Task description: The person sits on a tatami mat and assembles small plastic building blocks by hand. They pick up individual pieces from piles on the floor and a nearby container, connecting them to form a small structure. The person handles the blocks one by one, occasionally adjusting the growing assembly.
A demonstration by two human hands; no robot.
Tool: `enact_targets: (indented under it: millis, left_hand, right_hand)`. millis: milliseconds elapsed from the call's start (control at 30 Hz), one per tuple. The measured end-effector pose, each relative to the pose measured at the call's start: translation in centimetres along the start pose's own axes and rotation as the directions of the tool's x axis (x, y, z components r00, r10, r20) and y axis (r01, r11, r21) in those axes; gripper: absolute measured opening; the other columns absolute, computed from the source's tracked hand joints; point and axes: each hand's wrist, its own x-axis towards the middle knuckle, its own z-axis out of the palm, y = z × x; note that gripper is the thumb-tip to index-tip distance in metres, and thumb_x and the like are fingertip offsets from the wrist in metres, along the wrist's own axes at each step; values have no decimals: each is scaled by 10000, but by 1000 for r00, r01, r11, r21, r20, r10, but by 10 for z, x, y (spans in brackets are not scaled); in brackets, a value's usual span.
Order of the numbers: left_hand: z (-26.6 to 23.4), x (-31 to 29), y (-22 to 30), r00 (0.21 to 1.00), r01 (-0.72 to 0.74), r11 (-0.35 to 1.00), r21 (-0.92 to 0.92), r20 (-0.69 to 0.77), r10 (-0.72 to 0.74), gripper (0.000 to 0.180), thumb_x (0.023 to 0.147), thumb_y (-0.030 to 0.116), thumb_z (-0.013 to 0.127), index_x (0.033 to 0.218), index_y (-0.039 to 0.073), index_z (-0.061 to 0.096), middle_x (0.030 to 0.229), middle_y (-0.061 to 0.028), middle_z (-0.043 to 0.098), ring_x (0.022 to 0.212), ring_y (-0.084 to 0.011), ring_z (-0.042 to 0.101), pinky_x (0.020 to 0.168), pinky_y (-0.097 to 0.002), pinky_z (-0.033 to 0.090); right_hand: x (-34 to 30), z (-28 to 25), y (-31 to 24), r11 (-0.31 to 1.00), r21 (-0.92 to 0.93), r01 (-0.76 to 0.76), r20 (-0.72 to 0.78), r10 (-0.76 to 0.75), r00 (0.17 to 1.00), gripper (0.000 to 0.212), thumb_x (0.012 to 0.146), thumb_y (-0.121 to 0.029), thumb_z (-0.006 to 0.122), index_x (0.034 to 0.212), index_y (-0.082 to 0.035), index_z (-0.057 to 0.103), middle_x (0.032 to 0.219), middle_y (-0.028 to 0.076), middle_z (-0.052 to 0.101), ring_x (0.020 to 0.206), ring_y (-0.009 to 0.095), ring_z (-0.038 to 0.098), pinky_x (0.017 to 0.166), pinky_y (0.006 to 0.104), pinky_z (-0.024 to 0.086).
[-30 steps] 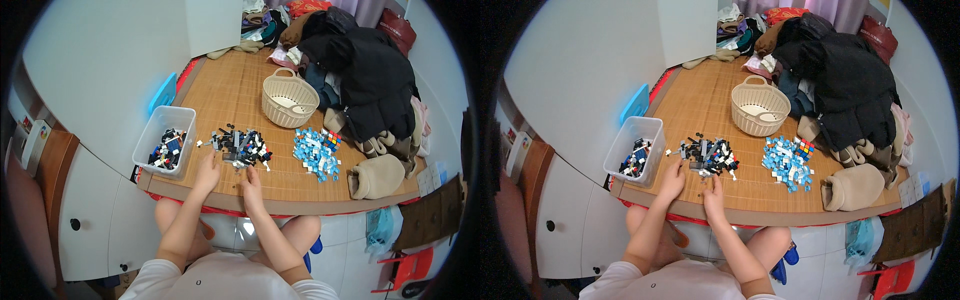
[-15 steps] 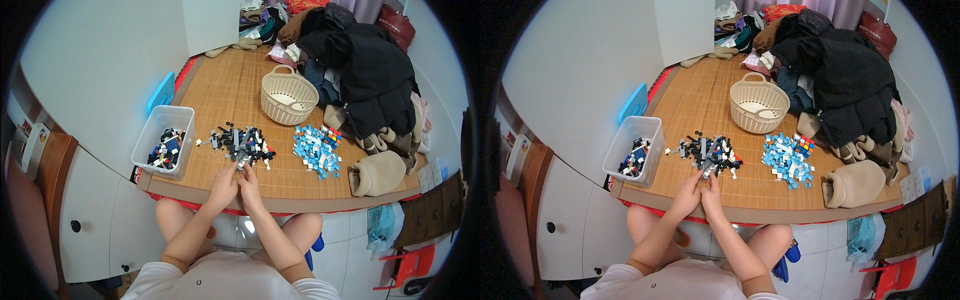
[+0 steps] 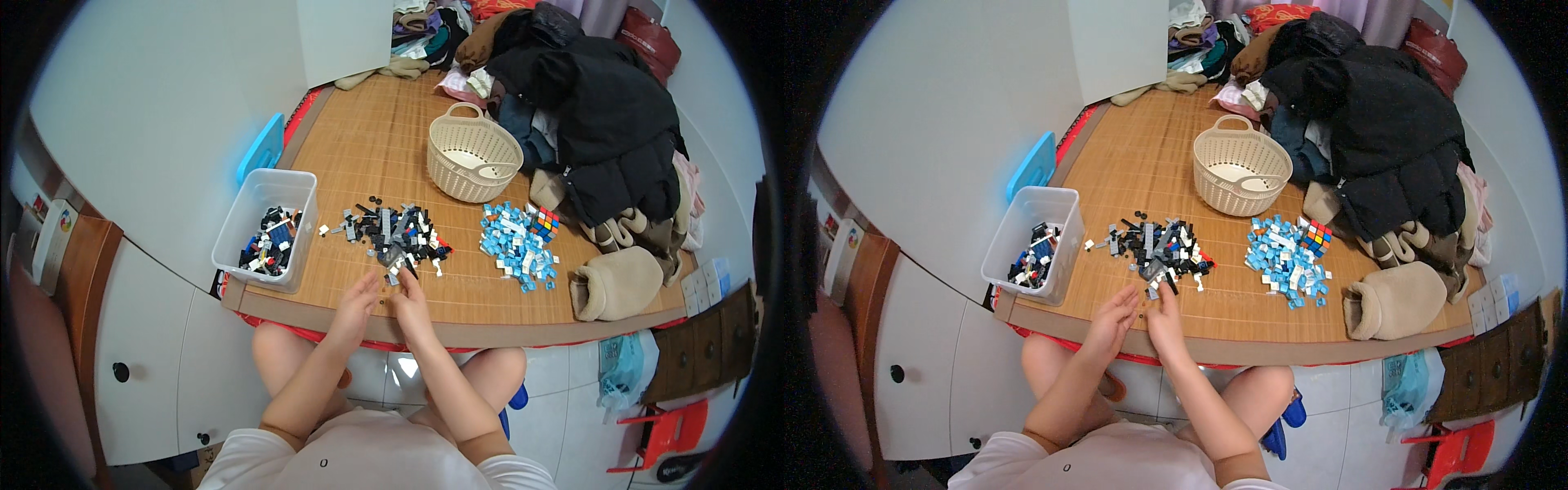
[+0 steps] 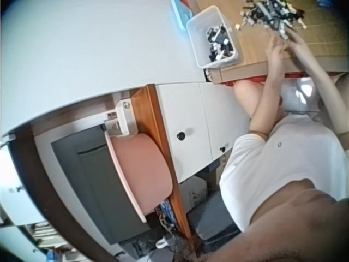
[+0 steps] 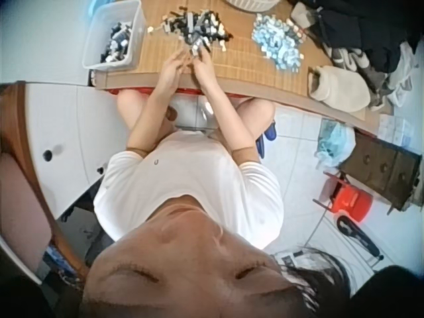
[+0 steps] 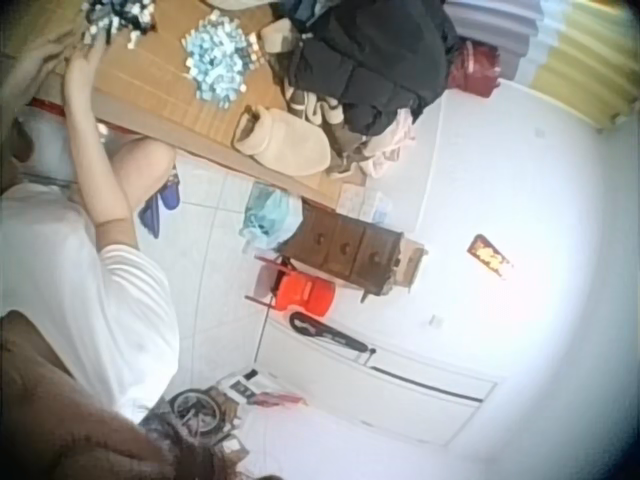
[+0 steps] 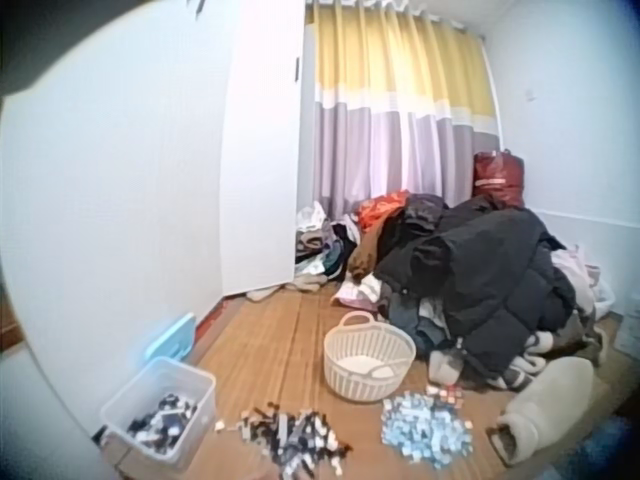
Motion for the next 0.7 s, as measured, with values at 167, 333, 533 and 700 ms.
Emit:
enact_targets:
  millis: [167,333,533,700]
  left_hand:
    - [14,5,-4,999,-14,999,-32,36,16,479,870,27,411,1328,-61,301,1373,-161,338,1289,-229,308,1059,-321,252]
    - [24,11,-8,999,-8,996,-86,34,11,468,869,28,417,1315,-68,315,1348,-168,363,1273,-215,329,1056,-299,257]
    - [23,13,-16,997,-36,990,-136,56,44,460,871,26,412,1310,-75,318,1343,-164,372,1269,-208,331,1057,-300,257]
    - [27,12,-14,997,-45,988,-147,54,54,476,871,22,372,1326,-83,283,1376,-185,318,1299,-227,287,1065,-314,234]
  right_hand:
    - [10,5,20,996,-82,28,-14,-30,999,572,792,7,436,1340,51,276,1404,196,281,1314,264,254,1054,303,220]
    - [9,11,19,999,3,40,-37,-40,999,544,842,9,417,1357,35,243,1365,206,329,1266,259,331,1013,303,295]
    - [-2,16,1,992,127,0,-59,8,998,541,854,40,383,1368,24,213,1206,180,479,1048,195,510,881,274,415]
    - [-3,15,-7,987,159,-17,-80,31,996,518,850,38,381,1352,29,253,1171,163,502,1025,187,516,874,271,415]
